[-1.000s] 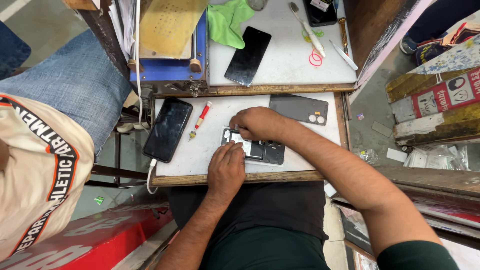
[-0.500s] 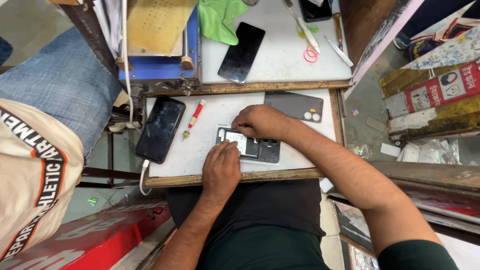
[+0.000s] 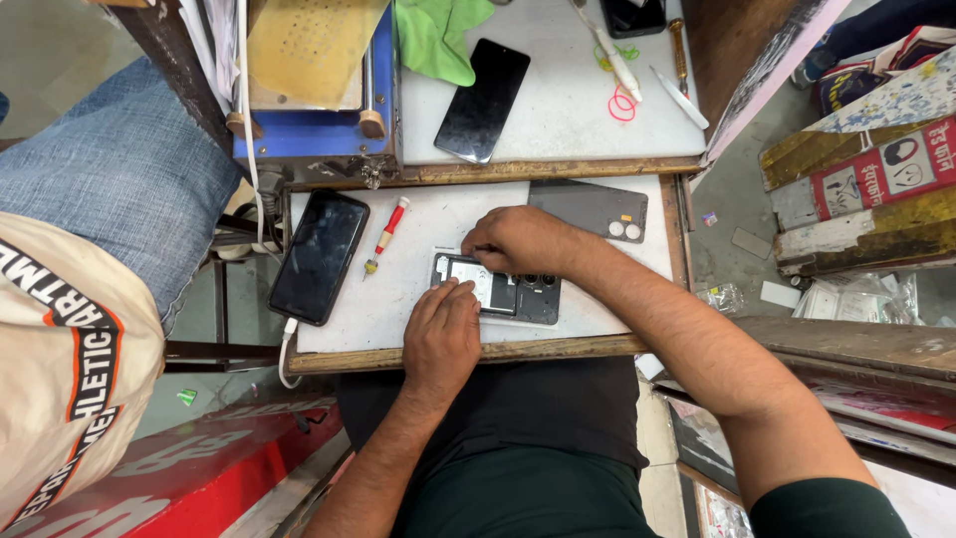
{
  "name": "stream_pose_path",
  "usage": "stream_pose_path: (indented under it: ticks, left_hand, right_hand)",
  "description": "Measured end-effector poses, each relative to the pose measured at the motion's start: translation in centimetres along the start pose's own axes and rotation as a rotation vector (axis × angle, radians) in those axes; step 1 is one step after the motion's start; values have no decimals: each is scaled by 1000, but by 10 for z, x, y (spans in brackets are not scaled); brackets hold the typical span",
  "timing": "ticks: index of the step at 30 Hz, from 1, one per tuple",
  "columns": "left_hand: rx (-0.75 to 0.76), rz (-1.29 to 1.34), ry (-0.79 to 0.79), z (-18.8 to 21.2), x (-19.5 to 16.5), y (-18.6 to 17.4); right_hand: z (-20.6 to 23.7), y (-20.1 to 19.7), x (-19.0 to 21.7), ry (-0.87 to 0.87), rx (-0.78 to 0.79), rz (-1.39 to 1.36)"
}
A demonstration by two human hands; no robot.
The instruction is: The person works on a disassembled smartphone, using a red-handled screwdriver to remove screws and a plastic pry tool to separate the back cover. They lift and inspect the internal components, then reposition the back cover and continue adjusting internal parts.
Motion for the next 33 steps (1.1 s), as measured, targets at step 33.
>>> stream_pose_path:
  ticks: [33]
  left_hand:
    - [19, 23, -4, 2, 5, 3]
  right_hand:
    - [113, -29, -29, 440, -499, -227]
Point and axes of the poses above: each hand's wrist, its own z-axis away from the middle knuckle, its own y-axis out of the palm, x = y × z, the point moved 5 cm from there along -z, towards the middle knuckle, and after that the axes turned 5 degrees about z, right-handed, at the moved point
